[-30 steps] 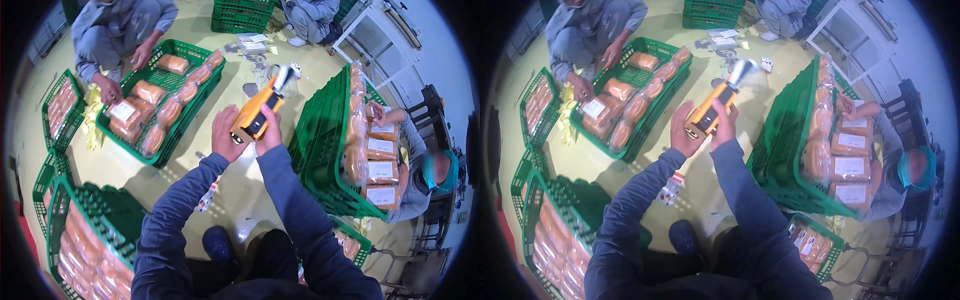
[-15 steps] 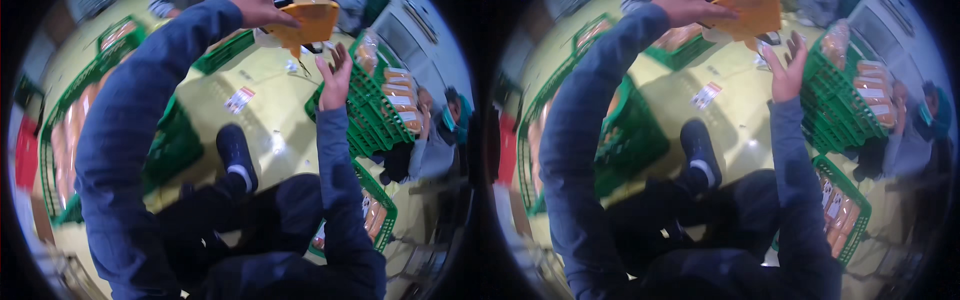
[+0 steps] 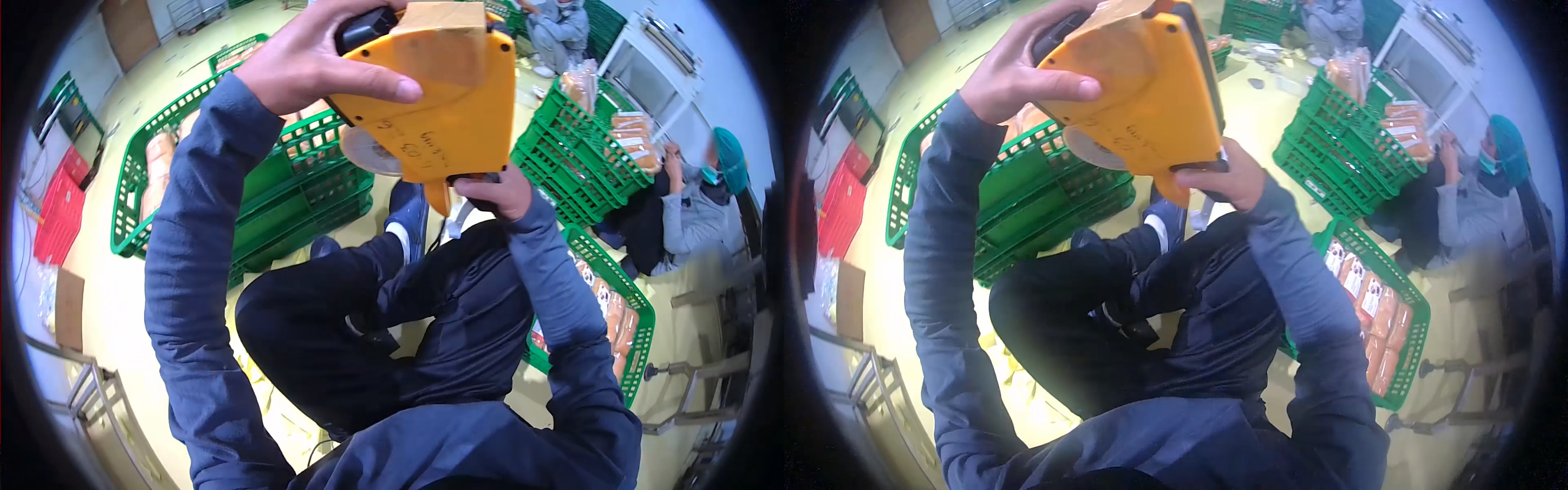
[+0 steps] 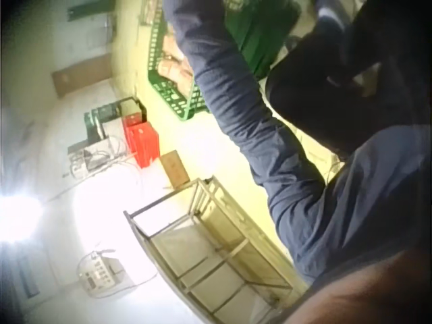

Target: The person sits on the floor and applies labels to packages of sliced bread. They use a handheld yellow label printer to print and apply stickers to the plastic-wrapped bread loaves, which are stored in green crates.

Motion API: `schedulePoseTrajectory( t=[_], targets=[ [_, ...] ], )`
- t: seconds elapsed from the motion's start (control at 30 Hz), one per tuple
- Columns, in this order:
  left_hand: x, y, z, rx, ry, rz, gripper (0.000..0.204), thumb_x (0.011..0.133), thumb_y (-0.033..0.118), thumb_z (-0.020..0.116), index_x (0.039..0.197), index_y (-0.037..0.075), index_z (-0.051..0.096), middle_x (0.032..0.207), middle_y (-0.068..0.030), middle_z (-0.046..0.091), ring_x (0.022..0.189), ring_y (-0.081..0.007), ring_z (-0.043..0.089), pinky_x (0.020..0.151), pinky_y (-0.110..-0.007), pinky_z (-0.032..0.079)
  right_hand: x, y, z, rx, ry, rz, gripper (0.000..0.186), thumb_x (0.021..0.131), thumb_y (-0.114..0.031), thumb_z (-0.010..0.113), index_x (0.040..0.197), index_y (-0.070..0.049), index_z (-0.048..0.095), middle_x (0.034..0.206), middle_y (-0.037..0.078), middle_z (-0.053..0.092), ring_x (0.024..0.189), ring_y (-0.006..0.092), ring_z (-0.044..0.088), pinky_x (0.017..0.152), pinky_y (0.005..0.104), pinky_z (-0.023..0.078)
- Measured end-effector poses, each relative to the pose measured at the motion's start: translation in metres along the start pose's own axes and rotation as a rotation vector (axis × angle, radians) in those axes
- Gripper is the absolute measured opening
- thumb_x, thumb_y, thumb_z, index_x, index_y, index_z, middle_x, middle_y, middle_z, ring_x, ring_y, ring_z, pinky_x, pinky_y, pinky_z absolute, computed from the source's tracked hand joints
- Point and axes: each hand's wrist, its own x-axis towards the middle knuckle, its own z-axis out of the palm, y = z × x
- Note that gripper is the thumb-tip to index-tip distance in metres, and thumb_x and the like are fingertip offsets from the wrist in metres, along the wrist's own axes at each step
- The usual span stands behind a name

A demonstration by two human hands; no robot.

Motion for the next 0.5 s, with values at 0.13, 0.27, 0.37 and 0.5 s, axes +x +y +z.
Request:
schedulePoseTrajectory(
  t=[0.13, 0.27, 0.37, 0.5],
  targets=[
    [0.005, -0.005, -0.005, -0.021, -0.092, 0.086, 0.073, 0.059, 0.028, 0.085, 0.117, 0.0, 0.052, 0.103, -0.0063, 0.057, 0.099, -0.0148, 0.052, 0.09, -0.027, 0.04, -0.004, 0.015, 0.016, 0.156, -0.189, -0.193, 0.053, 0.081, -0.034, 0.066, 0.118, 0.002, 0.054, 0.11, 0.011, 0.059, 0.108, 0.0223, 0.055, 0.095, 0.0337, 0.04],
    [0.004, -0.032, -0.01, -0.194, -0.136, -0.046, 0.081, 0.051, 0.033, 0.085, 0.117, 0.0, 0.052, 0.106, -0.0058, 0.057, 0.1, -0.0144, 0.053, 0.09, -0.027, 0.04, 0.006, 0.046, 0.03, 0.392, -0.351, -0.069, 0.065, 0.09, -0.053, 0.038, 0.119, 0.003, 0.051, 0.1, 0.017, 0.06, 0.085, 0.0206, 0.061, 0.076, 0.0299, 0.049],
    [0.011, -0.06, -0.011, -0.192, -0.311, -0.039, 0.093, 0.048, 0.038, 0.087, 0.123, -0.001, 0.049, 0.112, -0.0074, 0.056, 0.105, -0.0165, 0.053, 0.094, -0.029, 0.039, 0.007, 0.071, 0.039, 0.592, -0.559, 0.08, 0.052, 0.085, -0.039, 0.053, 0.115, 0.004, 0.052, 0.09, 0.015, 0.062, 0.07, 0.0182, 0.062, 0.067, 0.0303, 0.05],
    [0.01, -0.1, 0.034, -0.452, -0.032, -0.087, 0.094, 0.062, 0.046, 0.08, 0.134, 0.001, 0.04, 0.129, -0.0111, 0.048, 0.119, -0.022, 0.046, 0.101, -0.034, 0.034, 0.019, 0.14, 0.026, 0.592, -0.328, -0.012, 0.042, 0.075, -0.012, 0.067, 0.113, 0.002, 0.054, 0.094, 0.011, 0.063, 0.072, 0.0153, 0.062, 0.066, 0.0259, 0.049]
  ],
)
